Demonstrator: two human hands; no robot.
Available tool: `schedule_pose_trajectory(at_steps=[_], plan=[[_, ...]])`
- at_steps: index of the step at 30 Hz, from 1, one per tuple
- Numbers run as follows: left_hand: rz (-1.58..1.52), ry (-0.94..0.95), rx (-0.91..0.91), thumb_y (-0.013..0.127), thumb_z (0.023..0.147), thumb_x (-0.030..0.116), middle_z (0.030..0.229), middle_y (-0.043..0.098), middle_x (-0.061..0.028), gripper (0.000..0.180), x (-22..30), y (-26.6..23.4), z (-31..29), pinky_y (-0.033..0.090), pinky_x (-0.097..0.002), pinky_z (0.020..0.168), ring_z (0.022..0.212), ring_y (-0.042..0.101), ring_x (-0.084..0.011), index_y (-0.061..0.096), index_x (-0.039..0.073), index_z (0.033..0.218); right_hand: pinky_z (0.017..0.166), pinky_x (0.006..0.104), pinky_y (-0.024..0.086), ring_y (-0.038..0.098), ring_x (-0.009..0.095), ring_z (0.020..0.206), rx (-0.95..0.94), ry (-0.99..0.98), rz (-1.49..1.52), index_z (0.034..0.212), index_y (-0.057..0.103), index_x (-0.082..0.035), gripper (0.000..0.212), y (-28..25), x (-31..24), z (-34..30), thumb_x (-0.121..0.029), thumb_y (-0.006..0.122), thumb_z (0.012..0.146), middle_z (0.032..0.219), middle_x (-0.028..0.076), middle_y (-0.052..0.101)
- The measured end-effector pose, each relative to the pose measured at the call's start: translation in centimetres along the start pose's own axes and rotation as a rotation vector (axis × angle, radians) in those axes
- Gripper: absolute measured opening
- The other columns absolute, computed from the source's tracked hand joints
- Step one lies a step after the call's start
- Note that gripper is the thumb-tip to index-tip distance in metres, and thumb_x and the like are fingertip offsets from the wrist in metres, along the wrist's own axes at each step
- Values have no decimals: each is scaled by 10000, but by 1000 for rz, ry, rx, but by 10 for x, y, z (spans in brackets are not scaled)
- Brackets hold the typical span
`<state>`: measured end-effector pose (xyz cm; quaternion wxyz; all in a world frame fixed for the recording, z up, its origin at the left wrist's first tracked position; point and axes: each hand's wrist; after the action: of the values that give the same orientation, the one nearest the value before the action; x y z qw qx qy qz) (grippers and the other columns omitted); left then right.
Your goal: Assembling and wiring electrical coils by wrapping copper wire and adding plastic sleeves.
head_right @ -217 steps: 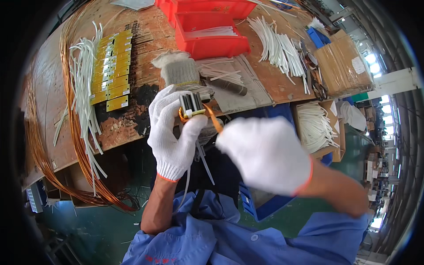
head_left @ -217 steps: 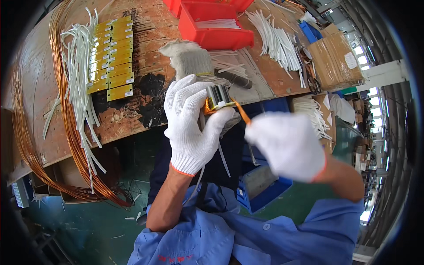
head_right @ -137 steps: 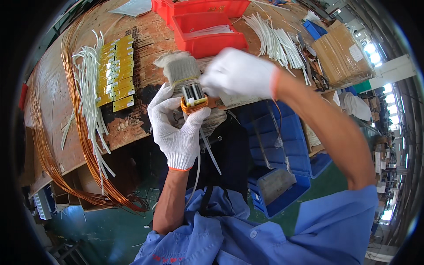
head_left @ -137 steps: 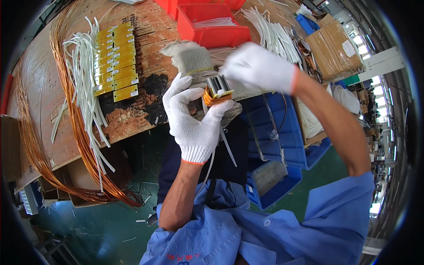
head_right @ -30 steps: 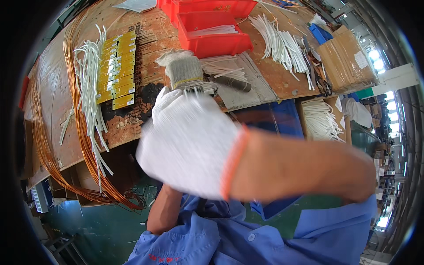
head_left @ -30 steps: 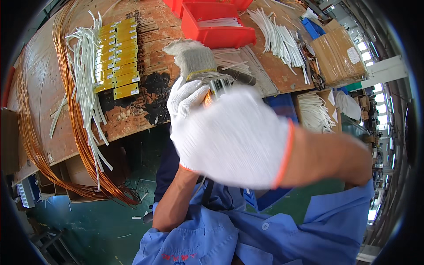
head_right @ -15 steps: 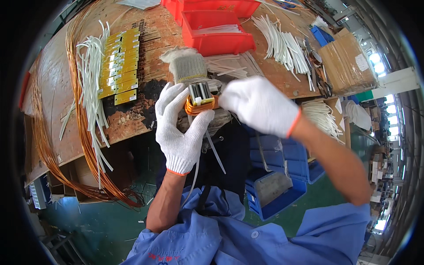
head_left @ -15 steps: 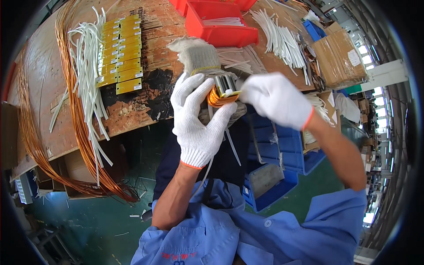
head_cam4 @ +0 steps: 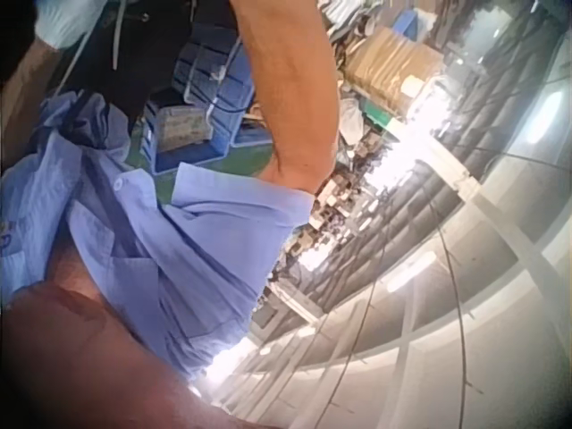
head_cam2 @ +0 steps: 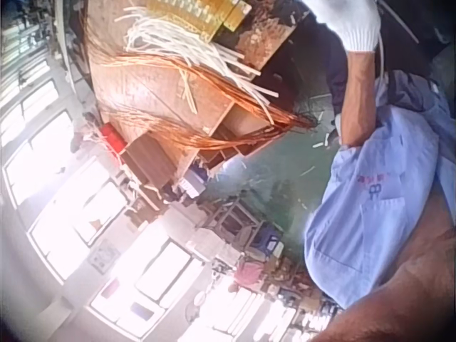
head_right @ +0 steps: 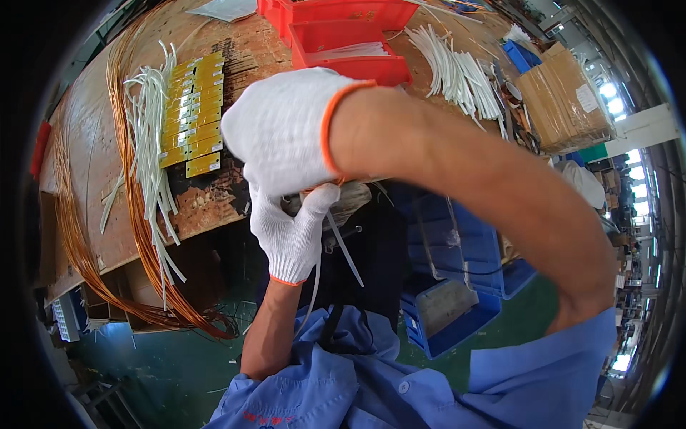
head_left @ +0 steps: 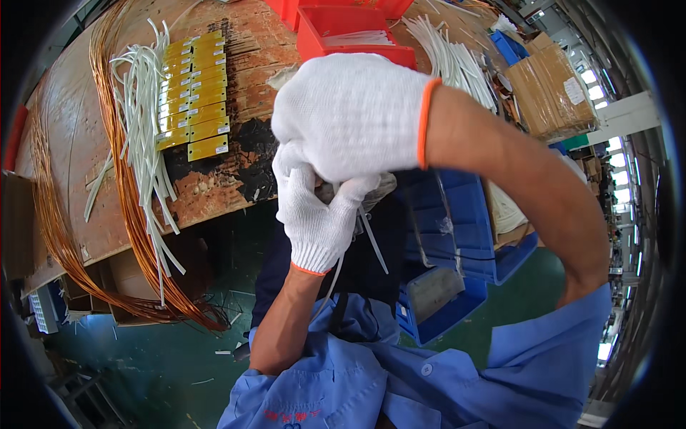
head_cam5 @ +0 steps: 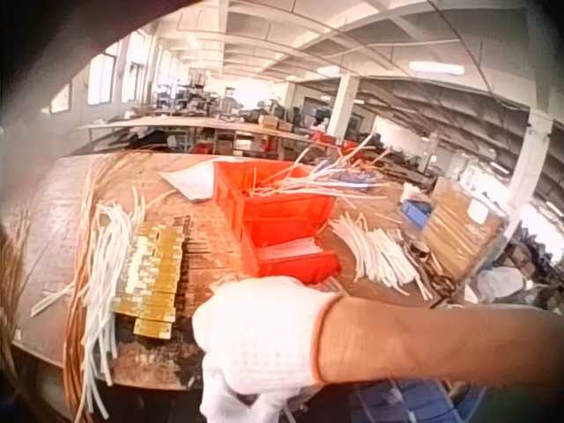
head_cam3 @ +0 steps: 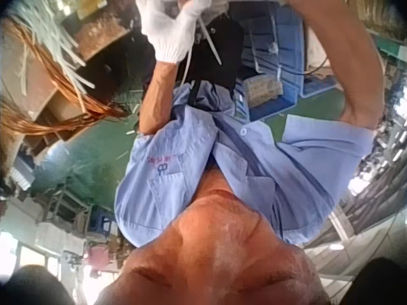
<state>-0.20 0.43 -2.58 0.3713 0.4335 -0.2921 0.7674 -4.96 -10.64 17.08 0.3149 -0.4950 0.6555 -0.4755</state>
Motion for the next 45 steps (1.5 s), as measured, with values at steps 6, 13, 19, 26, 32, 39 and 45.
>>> schedule_pose_trajectory(at_steps=[6,13,19,26,32,39,45], plan=[[-263,153,-67,990,780,179,1370,727,-173,548,-19,18,0,492,-494,1200,1400,622,-405,762,11,1249,617,464,611,778,297,771,274,86,-73,946,829,-36,214,25,-54,-64,-209,768,837,813,139,756],[-31,200,-114,1023,749,136,1376,732,-151,629,5,-8,14,455,-529,1246,1474,577,-420,742,25,1301,505,360,403,594,159,555,358,150,-46,862,655,-149,130,44,-88,-145,-248,740,870,642,-34,513],[23,142,-195,945,808,102,1396,717,-175,565,19,-8,18,433,-522,1260,1493,547,-422,701,-9,1306,497,383,480,671,212,572,390,270,26,951,694,-124,125,147,-76,-165,-195,792,918,701,39,631],[51,82,-168,858,858,106,1378,699,-199,509,27,-6,19,446,-489,1246,1452,576,-405,681,-32,1314,475,411,501,704,243,574,489,247,188,865,654,-119,119,128,-87,-166,-190,726,928,678,65,635],[54,136,-263,913,848,169,1456,638,-225,603,21,-7,24,432,-509,1259,1471,546,-427,659,-23,1361,465,425,523,714,279,563,566,269,177,877,633,-94,58,129,-107,-159,-144,655,894,660,82,620],[-51,292,-139,924,880,186,1566,589,-225,676,-3,-1,11,388,-481,1305,1563,491,-381,645,-18,1461,542,426,584,761,343,692,408,135,-109,894,760,41,244,40,-101,-76,-194,739,830,741,203,724],[-131,-215,-183,975,863,316,1414,715,-164,591,31,-4,7,523,-413,1162,1395,654,-279,776,-20,1306,710,483,650,799,347,826,208,-299,-236,868,831,-75,270,23,19,2,-330,814,781,801,128,770]])
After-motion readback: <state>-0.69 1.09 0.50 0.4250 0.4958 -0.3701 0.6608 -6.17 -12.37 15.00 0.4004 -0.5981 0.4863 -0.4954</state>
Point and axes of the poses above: each hand's wrist, its own z-axis towards the middle knuckle, its own y-axis out of the palm, x = y × z
